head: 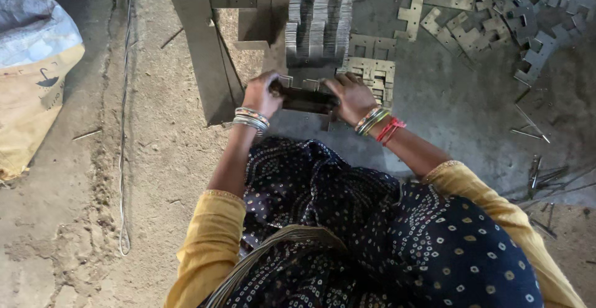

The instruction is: The person sits on the floor and repeatedly picks up small metal plates and rods, inserts the rods into the plates, and stacks the assembled units into a growing pile. The person handles the parts by hand and organizes them into neat stacks.

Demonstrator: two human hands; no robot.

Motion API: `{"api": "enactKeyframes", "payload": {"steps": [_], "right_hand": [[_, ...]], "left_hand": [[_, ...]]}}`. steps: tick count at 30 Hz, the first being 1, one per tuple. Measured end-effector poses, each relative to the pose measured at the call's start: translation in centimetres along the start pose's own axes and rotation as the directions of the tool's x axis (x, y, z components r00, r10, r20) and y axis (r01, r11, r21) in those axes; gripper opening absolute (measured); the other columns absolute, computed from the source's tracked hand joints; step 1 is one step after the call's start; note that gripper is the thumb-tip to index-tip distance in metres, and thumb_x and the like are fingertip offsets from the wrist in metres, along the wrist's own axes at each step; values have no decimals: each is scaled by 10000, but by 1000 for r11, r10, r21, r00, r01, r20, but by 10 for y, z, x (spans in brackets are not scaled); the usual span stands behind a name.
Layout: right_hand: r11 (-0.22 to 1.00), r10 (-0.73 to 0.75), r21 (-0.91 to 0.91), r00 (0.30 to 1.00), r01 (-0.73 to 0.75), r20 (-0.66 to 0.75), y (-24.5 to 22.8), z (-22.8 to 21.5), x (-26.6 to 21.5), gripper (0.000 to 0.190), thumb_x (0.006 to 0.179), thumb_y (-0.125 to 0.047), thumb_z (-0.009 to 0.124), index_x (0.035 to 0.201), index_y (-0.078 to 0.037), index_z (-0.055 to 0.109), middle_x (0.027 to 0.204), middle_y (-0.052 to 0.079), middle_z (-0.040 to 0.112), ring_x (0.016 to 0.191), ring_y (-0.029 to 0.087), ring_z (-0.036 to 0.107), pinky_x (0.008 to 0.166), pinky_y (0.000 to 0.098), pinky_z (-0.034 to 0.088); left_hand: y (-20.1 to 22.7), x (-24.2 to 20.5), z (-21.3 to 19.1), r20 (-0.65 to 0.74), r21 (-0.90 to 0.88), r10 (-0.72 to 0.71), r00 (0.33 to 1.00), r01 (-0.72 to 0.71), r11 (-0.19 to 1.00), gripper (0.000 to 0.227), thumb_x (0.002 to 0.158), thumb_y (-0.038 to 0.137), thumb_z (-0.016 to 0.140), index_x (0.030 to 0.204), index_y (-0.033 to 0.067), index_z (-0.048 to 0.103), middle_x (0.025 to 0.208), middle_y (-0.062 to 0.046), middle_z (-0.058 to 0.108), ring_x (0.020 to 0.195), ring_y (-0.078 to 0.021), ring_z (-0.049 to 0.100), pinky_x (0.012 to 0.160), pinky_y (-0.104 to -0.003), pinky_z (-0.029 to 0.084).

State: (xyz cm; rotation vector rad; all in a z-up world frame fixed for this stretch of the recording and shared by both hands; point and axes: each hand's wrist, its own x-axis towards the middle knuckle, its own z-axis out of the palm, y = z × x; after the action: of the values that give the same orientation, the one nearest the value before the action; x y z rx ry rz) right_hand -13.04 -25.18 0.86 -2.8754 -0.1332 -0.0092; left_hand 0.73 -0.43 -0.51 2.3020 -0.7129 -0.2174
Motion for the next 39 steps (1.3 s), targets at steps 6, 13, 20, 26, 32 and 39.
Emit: {"api": "enactKeyframes", "payload": {"steps": [6,13,20,26,32,39], "right_hand": [[960,114,-194,916,-201,-385,23,-12,34,828,747,-391,885,1431,-134,495,1307,287,543,1160,472,536,955,605,496],[871,420,399,856,-287,-302,31,-8,35,954,741,-259,892,1513,-38,375,1353,297,564,1212,496,563,1002,545,523],[864,429,398,864,-308,-263,15,-6,39,1004,779,-243,884,1561,-13,298,1305,284,651,1076,441,694,876,472,592],[809,543,326,834,-489,-97,1,-21,55,1115,809,-255,833,1656,-28,144,1406,262,608,1122,421,712,870,461,629],[768,509,451,861,-455,2,-3,-4,48,1196,765,-135,788,1617,17,-38,1702,321,147,994,465,697,764,496,611],[883,265,457,920,-110,-290,25,3,71,1370,694,-204,971,1584,75,-32,1647,354,116,1529,474,241,1259,455,274]], "left_hand": [[23,35,-9,-275,299,93,957,-7,954,827,527,193,969,1240,98,561,1215,-240,658,1058,-462,661,764,-508,582],[4,62,-7,-91,79,-43,995,50,996,690,674,250,974,1230,113,590,1173,-164,707,1008,-331,724,858,-430,600],[-3,48,15,-162,116,-61,985,80,990,729,675,134,958,1296,70,582,1085,-197,734,892,-332,727,790,-417,605],[17,67,11,-68,67,-196,978,201,977,1016,781,-9,812,1600,124,225,1517,-203,530,842,-254,748,560,-282,618],[13,58,26,-152,-29,236,960,-243,970,1421,541,-183,740,1662,237,-25,1731,-86,91,1392,-402,481,607,-193,566],[0,81,41,-146,259,303,942,-259,931,1229,798,-243,656,1696,318,32,1769,20,44,1067,-189,654,558,-177,524]]}}
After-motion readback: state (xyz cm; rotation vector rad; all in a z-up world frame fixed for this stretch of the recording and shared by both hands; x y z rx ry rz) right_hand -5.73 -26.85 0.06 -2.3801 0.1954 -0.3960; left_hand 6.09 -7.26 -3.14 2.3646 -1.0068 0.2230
